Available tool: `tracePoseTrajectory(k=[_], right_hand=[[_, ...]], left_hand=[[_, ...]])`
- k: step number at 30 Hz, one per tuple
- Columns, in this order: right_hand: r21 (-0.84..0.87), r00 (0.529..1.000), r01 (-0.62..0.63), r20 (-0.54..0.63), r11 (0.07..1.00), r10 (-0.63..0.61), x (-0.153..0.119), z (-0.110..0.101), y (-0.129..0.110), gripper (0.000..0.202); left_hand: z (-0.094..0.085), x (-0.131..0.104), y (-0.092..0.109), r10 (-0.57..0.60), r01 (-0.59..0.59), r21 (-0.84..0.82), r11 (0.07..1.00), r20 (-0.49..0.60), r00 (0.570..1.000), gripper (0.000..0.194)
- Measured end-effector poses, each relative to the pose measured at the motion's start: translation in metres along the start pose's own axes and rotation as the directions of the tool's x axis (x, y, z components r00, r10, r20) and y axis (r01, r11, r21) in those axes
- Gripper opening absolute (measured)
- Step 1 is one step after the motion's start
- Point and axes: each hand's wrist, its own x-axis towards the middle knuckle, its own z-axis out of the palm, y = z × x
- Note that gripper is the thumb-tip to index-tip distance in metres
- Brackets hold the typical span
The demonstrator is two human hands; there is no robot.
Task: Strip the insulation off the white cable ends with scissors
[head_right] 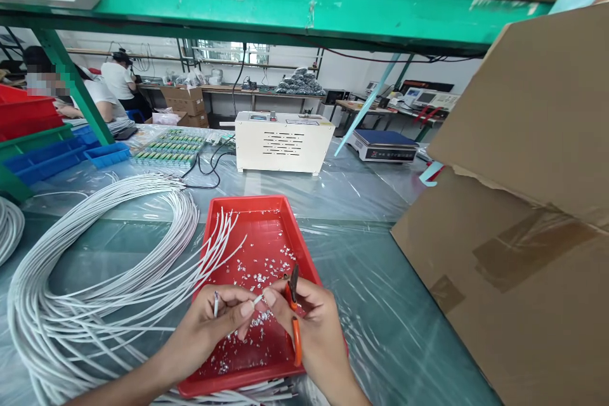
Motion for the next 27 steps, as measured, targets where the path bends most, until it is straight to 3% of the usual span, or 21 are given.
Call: tracePoseTrajectory(k=[5, 11, 19, 23, 27], right_hand=[[0.147, 0.994, -0.095, 0.07, 0.985, 0.086, 0.005, 0.0, 0.006, 0.024], [0.4, 0.951, -0.287, 0.227, 0.871, 0.209, 0.004, 0.0, 0.016, 0.021], [0.517, 0.874, -0.465, 0.4, 0.719, 0.277, 0.005, 0.0, 0.018, 0.022], [0.514, 0.852, -0.513, 0.4, 0.688, 0.336, 0.007, -0.001, 0.02, 0.024], [0.467, 0.882, -0.467, 0.309, 0.751, 0.357, 0.008, -0.003, 0.022, 0.024]], left_hand=[[-0.001, 0.001, -0.002, 0.023, -0.023, 0.01, 1.0, 0.007, 1.0, 0.029], [0.002, -0.002, -0.005, 0.072, -0.071, 0.032, 0.997, -0.01, 0.997, 0.024], [-0.002, -0.006, 0.005, 0.164, -0.192, 0.25, 0.949, 0.127, 0.978, 0.025], [-0.001, -0.003, -0.001, 0.129, -0.151, 0.233, 0.961, 0.108, 0.986, 0.02], [-0.002, -0.001, -0.009, 0.042, -0.049, 0.089, 0.995, 0.08, 0.996, 0.028]])
